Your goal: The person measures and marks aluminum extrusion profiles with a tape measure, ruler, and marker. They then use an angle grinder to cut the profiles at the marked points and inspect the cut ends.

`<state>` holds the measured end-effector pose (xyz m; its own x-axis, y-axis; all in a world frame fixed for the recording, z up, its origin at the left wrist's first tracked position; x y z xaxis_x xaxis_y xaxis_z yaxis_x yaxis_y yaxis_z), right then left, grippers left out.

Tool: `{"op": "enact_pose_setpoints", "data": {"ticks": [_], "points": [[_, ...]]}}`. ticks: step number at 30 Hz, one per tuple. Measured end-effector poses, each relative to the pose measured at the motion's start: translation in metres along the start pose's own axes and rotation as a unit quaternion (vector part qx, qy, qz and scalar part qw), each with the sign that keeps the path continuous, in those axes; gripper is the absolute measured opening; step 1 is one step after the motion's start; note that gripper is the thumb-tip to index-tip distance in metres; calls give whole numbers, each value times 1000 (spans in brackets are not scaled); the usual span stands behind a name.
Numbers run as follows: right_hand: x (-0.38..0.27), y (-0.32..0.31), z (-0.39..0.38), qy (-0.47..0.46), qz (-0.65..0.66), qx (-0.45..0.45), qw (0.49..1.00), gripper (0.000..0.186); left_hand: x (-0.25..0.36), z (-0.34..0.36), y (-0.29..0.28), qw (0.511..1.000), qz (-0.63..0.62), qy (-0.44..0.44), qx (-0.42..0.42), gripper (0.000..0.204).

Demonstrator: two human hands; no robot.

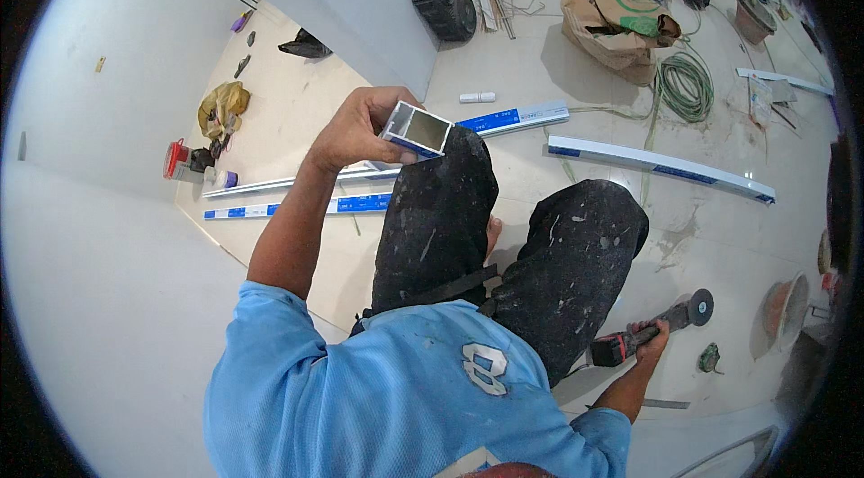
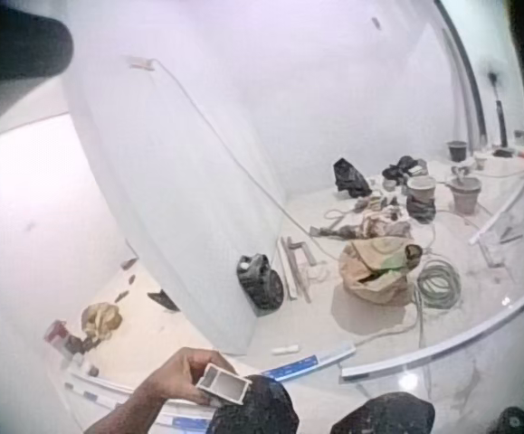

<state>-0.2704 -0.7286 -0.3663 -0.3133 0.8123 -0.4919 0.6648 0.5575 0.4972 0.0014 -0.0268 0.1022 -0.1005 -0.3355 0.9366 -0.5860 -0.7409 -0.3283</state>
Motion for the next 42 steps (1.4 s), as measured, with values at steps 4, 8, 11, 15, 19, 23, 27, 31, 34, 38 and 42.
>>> {"op": "enact_pose_setpoints", "data": {"ticks": [4,8,11,15,19,23,27,31,34,38,42], "points": [[-9,1,-9,25,-13,21,999,26,0,-3,9,999,-6,24,28,51],[-10,-4,-13,35,-51,18,998,25,3,-8,5,999,-12,31,37,48],[-11,-19,-11,24,-73,10,997,22,-5,-7,-3,997,-57,40,25,48],[-14,-31,4,8,-186,57,981,17,-13,-3,-24,994,-95,52,-20,57],[-9,-30,8,-22,-259,86,962,24,-20,10,-33,982,-168,60,-65,60],[-11,-50,0,-100,-365,62,924,25,-52,18,-52,992,-105,64,17,53],[-12,-52,-25,-123,-633,188,741,46,-99,-19,-110,994,-61,41,84,62],[-20,39,-50,-166,-616,368,676,74,-77,-39,-189,991,-39,83,97,72],[-19,87,-74,-253,-593,347,682,57,-60,-51,-221,984,-15,107,144,73],[21,113,-86,-199,-607,242,730,53,-48,5,-219,981,33,131,138,70],[68,160,-56,-28,-702,187,686,59,-48,57,-195,981,65,139,117,71]]}}
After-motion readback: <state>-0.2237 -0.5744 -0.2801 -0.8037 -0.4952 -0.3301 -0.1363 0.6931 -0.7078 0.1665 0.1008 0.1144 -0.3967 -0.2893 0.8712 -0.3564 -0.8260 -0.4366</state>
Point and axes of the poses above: each hand's wrist, its own z-axis towards the middle knuckle, its own y-axis out of the palm, x = y × z, the point moved 1 cm from there along z, towards the middle knuckle, and after that the axes turned 11 degrees about -x, right-handed, at the moved point
